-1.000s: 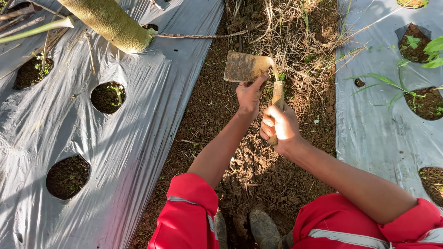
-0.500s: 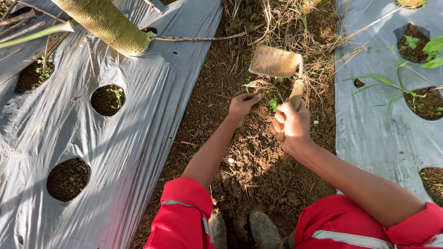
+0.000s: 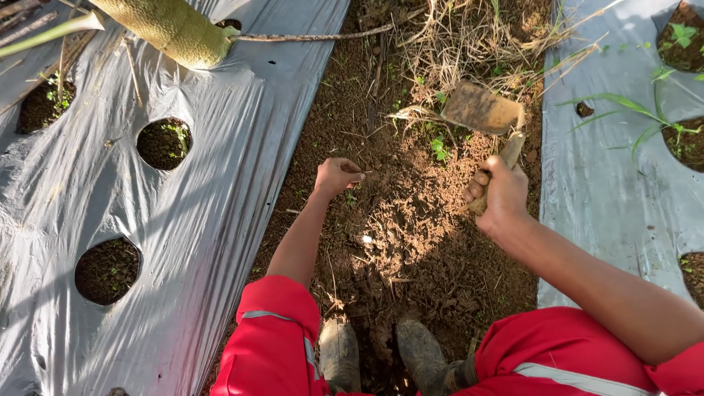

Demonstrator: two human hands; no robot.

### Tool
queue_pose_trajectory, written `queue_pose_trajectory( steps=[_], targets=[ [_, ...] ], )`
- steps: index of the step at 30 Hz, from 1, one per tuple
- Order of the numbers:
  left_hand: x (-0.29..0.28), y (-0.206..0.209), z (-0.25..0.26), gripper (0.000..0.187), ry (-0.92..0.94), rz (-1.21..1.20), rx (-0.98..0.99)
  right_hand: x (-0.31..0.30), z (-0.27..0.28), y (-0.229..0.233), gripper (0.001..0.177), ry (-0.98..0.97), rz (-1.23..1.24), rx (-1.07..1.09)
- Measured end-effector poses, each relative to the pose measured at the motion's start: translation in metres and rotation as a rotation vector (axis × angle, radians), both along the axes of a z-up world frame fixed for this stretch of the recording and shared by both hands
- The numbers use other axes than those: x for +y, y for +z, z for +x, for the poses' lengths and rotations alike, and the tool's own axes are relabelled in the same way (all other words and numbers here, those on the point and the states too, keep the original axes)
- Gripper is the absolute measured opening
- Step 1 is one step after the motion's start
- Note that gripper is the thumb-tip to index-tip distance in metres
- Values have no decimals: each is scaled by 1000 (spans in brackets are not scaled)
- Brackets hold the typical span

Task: The person uses a small hand hoe to loosen soil and remove weeds from a narrow strip between two rows of plastic mulch. They gather the uprooted weeds by hand and discard them, then continue hoeing and pulling weeds along the row.

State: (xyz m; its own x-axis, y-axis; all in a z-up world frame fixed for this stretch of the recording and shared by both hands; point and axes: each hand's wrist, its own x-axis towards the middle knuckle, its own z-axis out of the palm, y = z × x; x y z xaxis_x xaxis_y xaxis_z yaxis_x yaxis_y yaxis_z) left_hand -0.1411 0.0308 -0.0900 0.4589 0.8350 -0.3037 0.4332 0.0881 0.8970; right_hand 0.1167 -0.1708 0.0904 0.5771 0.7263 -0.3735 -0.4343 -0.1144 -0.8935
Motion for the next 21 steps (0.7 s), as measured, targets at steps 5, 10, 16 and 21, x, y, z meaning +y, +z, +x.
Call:
queue_pose_trajectory(
  steps=[5, 10, 16, 21],
  targets=[
    [-32, -41, 15, 19, -20, 26, 44, -9, 33, -21, 21, 22, -63, 25],
    [-70, -54, 38, 29, 11, -61, 44, -22, 89, -59, 14, 227, -229, -115],
    [-91, -41, 42, 33, 21, 43, 139, -65, 144, -123, 35, 287, -350, -168],
    [-64, 3, 24, 23, 111, 141, 227, -82, 194, -181, 38, 209, -403, -174]
  ],
)
